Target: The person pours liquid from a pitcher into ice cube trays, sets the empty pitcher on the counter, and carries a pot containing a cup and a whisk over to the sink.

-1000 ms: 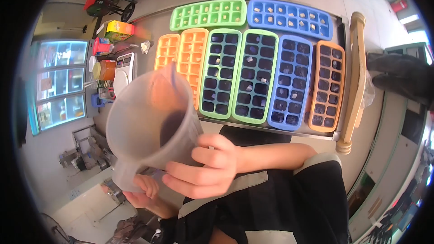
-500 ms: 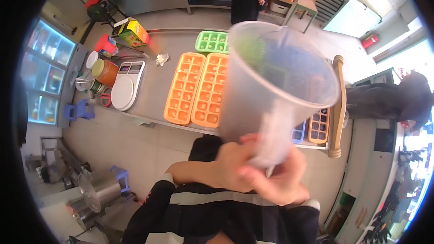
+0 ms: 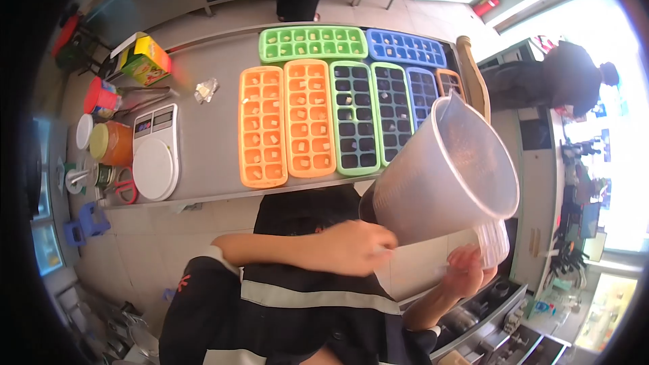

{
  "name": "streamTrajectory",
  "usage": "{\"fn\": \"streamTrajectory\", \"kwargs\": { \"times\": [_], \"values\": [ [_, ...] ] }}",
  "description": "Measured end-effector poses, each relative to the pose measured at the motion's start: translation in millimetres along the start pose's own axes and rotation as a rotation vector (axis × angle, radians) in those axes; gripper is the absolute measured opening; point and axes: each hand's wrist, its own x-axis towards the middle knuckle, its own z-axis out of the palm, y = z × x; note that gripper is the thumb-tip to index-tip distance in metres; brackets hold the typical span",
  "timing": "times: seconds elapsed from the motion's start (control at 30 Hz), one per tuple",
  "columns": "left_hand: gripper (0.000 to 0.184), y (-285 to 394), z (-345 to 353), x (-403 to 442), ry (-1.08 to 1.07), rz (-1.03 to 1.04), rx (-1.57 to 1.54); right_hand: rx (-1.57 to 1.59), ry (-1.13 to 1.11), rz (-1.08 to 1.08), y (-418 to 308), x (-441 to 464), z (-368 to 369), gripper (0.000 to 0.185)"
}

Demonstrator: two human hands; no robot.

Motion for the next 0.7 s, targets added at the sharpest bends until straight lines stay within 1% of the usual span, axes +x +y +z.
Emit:
{"fn": "streamTrajectory", "kwargs": {
  "times": [0.07, 0.13, 0.2, 0.23, 0.37, 0.4, 0.47, 0.53, 0.57, 0.63, 0.67, 0.7],
  "values": [
    [0.026, -25.9, -18.8, -19.0, -0.146, -0.45, -0.525, -0.003, 0.061, 0.008, -2.1, -14.9, -9.8, 0.012],
    [0.026, -54.5, -21.6, -34.6, 0.112, -0.704, -0.853, 0.019, 0.025, -0.056, -3.5, -25.2, -21.0, 0.011],
    [0.033, -69.9, -15.4, -37.0, 0.443, -0.783, -1.052, -0.027, 0.048, -0.042, -6.5, -33.0, -26.6, 0.011],
    [0.037, -77.0, -11.7, -35.2, 0.531, -0.74, -1.043, -0.048, 0.058, -0.057, -7.8, -34.2, -28.0, 0.011],
    [0.039, -91.2, -3.9, -23.5, 0.594, -0.725, -1.118, -0.075, 0.045, -0.063, -10.5, -29.2, -35.0, 0.012],
    [0.035, -96.8, -1.5, -19.6, 0.613, -0.724, -1.124, -0.076, 0.045, -0.061, -9.7, -28.7, -37.9, 0.012],
    [0.033, -101.0, -1.1, -11.4, 0.635, -0.727, -1.131, -0.063, 0.125, -0.082, -6.1, -28.3, -44.1, 0.014],
    [0.027, -103.3, -3.9, -1.9, 0.562, -0.827, -1.095, -0.051, 0.124, -0.081, -1.7, -26.8, -46.0, 0.014],
    [0.027, -103.6, -4.9, 0.7, 0.564, -0.831, -1.095, -0.041, 0.124, -0.081, 0.0, -26.2, -47.1, 0.014],
    [0.024, -103.3, -7.9, 5.2, 0.508, -0.91, -1.049, -0.022, 0.139, -0.067, 4.5, -24.8, -49.4, 0.014],
    [0.024, -102.9, -9.1, 8.9, 0.511, -0.914, -1.05, -0.007, 0.153, -0.057, 5.3, -23.8, -50.7, 0.013],
    [0.024, -102.5, -10.0, 13.3, 0.516, -0.967, -1.062, -0.007, 0.152, -0.051, 5.6, -22.5, -51.7, 0.013]
  ]
}}
